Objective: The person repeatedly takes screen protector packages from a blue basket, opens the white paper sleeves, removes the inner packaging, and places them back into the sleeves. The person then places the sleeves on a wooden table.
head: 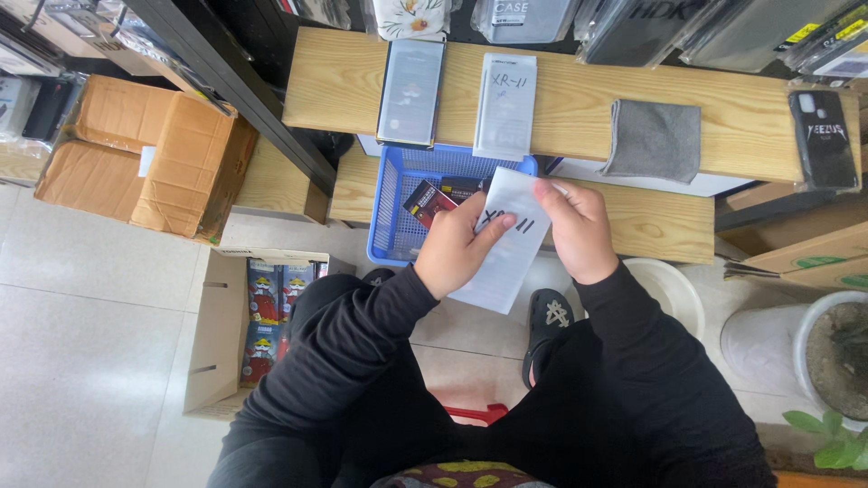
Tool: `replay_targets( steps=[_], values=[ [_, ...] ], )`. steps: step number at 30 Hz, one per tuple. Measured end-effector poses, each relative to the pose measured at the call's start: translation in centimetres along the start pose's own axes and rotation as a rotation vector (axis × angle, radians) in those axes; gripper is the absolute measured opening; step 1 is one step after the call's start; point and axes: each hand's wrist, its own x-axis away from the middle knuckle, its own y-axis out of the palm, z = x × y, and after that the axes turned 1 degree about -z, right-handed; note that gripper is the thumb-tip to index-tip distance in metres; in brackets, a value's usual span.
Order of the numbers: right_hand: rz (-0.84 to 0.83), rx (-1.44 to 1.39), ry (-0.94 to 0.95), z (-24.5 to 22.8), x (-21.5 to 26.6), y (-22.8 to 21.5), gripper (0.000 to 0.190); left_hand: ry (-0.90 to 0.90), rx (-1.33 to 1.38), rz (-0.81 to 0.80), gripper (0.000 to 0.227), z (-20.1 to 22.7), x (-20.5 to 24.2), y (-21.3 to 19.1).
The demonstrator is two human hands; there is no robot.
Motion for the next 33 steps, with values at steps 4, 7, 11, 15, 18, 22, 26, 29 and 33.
replay_targets(
  steps=[4,7,11,15,18,22,26,29,33],
  values=[
    [-0.079,0.012,0.075,1.9,0.3,0.7,0.026,-0.035,0.078,0.034,0.032,-0.7,-0.5,-0.3],
    [-0.14,-0.035,0.085,2.6,0.3,1.7,0.027,-0.091,0.156,0.07,0.033,-3.2,-1.1,-0.3],
    [-0.143,0.009,0.119,4.3,0.2,1.7,0.028,-0.122,0.16,0.144,0.033,-3.5,-2.0,-0.9],
    [-0.386,0.072,0.294,-1.8,1.4,4.9,0.029,-0.174,0.243,0.296,0.033,-5.8,-4.2,-2.1],
    [-0.567,0.009,0.379,-1.3,2.9,6.1,0.027,-0.23,0.34,0.385,0.034,-9.0,-6.0,-3.9],
    [-0.513,-0.091,0.386,0.9,1.9,5.6,0.032,-0.301,0.493,0.438,0.032,-9.7,-6.5,-4.4],
    [-0.313,-0.182,0.454,2.3,0.6,4.9,0.033,-0.465,0.513,0.179,0.024,-6.9,-4.3,-2.2],
    [-0.254,-0.208,0.464,1.9,-0.1,4.6,0.036,-0.433,0.45,0.072,0.039,-6.2,-4.0,-1.5],
    [-0.313,-0.166,0.399,2.3,-1.0,3.7,0.036,-0.34,0.299,0.188,0.064,-5.9,-5.5,-3.8]
  ],
)
